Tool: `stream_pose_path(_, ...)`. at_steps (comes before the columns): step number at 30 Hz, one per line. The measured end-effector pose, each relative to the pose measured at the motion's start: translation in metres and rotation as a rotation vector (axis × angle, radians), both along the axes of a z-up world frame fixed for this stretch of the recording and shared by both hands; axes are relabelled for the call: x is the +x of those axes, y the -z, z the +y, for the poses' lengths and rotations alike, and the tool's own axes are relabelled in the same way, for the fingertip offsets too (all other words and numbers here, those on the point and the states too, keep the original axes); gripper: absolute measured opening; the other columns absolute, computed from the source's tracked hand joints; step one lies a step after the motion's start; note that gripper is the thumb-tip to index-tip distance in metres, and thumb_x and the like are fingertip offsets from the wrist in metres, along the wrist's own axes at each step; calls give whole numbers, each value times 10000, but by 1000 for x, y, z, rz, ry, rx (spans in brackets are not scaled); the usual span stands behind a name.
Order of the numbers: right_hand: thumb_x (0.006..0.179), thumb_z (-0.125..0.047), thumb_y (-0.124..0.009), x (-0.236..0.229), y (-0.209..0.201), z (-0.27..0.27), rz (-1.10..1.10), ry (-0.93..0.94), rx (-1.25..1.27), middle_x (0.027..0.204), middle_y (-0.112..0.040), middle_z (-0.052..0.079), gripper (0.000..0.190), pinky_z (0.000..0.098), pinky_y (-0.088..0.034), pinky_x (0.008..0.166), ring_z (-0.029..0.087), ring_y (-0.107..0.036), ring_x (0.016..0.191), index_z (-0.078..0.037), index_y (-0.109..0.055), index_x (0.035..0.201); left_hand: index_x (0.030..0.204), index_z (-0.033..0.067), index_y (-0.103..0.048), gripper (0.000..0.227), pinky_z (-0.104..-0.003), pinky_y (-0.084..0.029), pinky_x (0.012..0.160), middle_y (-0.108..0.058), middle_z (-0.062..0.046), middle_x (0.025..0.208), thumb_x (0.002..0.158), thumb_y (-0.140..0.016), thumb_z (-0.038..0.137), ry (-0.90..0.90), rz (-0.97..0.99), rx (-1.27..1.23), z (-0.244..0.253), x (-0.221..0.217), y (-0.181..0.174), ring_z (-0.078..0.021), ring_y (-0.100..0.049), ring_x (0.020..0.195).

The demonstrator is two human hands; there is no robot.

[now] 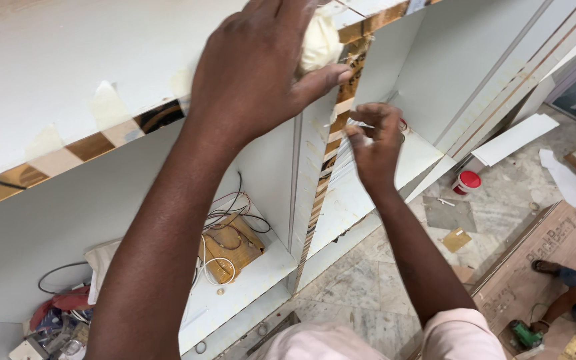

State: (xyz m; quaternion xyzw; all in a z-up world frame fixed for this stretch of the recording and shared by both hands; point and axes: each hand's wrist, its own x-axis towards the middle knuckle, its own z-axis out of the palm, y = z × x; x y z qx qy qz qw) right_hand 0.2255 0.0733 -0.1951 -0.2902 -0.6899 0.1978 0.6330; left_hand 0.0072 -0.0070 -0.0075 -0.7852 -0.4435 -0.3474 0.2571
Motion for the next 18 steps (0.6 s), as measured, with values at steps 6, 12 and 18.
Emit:
stream_pose_path(6,753,-236,-930,-41,-10,-6,-291,477,42,1276,-467,201,648,374,-588,873,276,-546,1176,-43,-530,1224,1425,51,-561,751,-446,-527,930,-587,-124,1285,902,-903,467,132,146,222,-13,22,34,-311,-599,1168)
stream_pose_path(12,1027,-79,-721,-42,-4,-4,122,187,46,1258,-522,81,180,317,-588,924,162,-641,1070,16,-640,1157,1331,62,-562,564,-424,-558,973,-621,-136,1276,888,-855,253,204,-394,-100,5,45,122,-303,-634,1174)
stream_pose_path(18,990,-106,-723,-31,-5,-1,130,172,37,1181,-594,76,162,294,-575,830,129,-670,926,21,-633,1036,1426,53,-522,575,-395,-518,1126,-607,-140,1443,912,-760,145,312,-862,-341,18,56,173,-298,-632,1319)
